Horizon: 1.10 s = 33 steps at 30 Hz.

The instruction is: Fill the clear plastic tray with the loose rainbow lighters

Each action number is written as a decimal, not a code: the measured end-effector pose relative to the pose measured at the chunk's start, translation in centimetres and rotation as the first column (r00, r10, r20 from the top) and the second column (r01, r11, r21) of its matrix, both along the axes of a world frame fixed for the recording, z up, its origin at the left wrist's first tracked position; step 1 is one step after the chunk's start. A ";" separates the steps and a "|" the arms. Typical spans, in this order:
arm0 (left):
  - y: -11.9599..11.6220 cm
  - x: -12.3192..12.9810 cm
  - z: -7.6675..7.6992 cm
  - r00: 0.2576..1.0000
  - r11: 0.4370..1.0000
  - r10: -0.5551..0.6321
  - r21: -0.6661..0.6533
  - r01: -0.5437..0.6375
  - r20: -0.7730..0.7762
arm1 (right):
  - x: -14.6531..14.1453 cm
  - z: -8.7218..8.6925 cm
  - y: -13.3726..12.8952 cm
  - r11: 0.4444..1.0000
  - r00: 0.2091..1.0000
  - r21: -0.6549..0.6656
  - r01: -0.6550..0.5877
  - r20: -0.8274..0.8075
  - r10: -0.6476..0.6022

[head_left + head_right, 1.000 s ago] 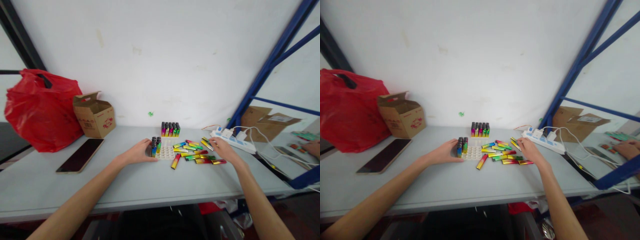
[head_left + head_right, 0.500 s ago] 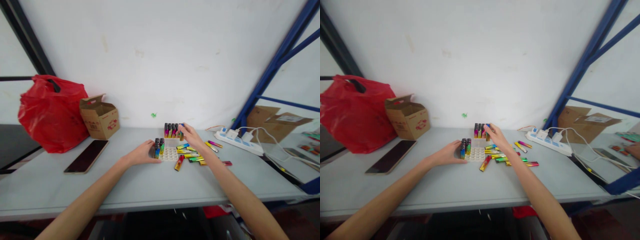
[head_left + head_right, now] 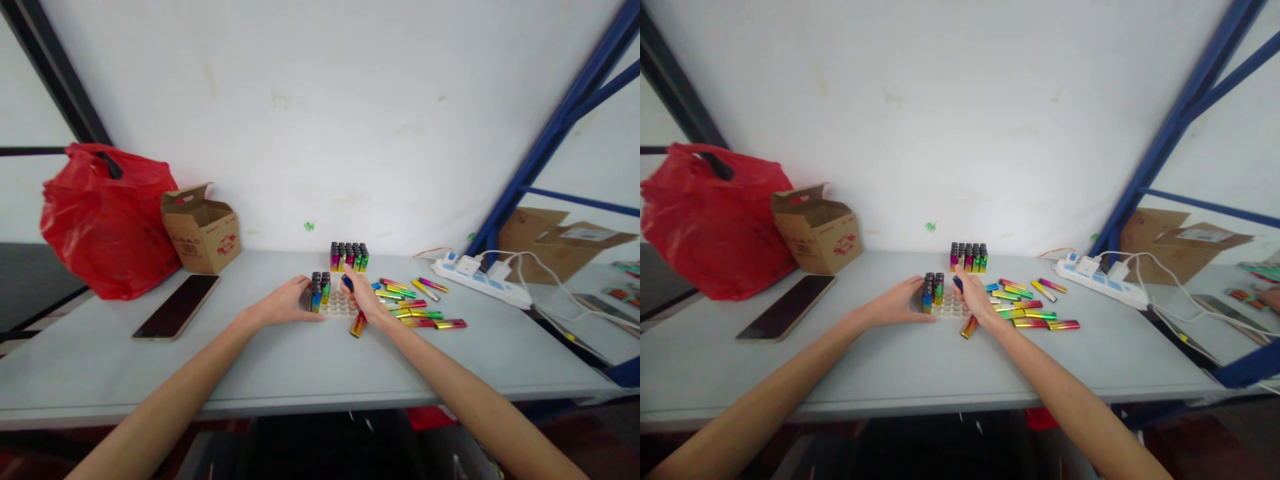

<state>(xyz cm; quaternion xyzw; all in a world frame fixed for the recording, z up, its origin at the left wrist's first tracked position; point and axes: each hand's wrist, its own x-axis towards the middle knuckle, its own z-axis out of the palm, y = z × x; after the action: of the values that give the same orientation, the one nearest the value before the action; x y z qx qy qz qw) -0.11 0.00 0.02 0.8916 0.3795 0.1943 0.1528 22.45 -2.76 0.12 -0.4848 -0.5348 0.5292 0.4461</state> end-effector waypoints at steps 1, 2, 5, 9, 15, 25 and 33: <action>0.0 0.0 0.0 1.000 1.000 0.002 0.001 -0.002 -0.009 | -0.1 0.0 -0.1 1.000 1.000 0.016 0.015 0.009 -0.016; 0.0 0.0 0.1 1.000 1.000 0.005 0.001 -0.005 -0.017 | -0.1 -0.1 -0.1 0.999 0.999 0.034 0.025 0.020 -0.026; -0.1 0.0 0.2 1.000 1.000 0.010 -0.005 -0.010 -0.028 | 0.0 -0.3 -0.1 0.996 0.998 0.087 0.022 0.051 -0.026; -0.2 0.0 0.3 0.999 1.000 0.001 -0.012 -0.002 -0.032 | 0.2 -0.4 -0.2 0.994 0.998 0.103 -0.025 0.064 0.018; -0.1 0.0 0.2 1.000 1.000 -0.016 -0.013 0.017 0.006 | 0.4 0.1 -0.5 0.987 0.990 0.158 -0.031 0.142 0.009; 0.1 -0.1 0.0 1.000 1.000 -0.021 -0.001 0.021 0.014 | 1.1 -0.2 -0.1 0.958 0.987 0.277 -0.074 0.156 0.031; -0.1 0.0 0.2 1.000 1.000 -0.013 -0.016 0.012 -0.005 | 1.6 1.5 -1.3 0.711 0.838 0.650 -0.269 0.522 -0.161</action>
<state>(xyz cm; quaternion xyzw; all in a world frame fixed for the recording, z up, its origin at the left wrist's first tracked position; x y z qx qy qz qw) -0.11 -0.08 0.25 0.8932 0.3759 0.1877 0.1602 24.04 -4.05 1.62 -0.3911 -0.8127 0.1395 0.4088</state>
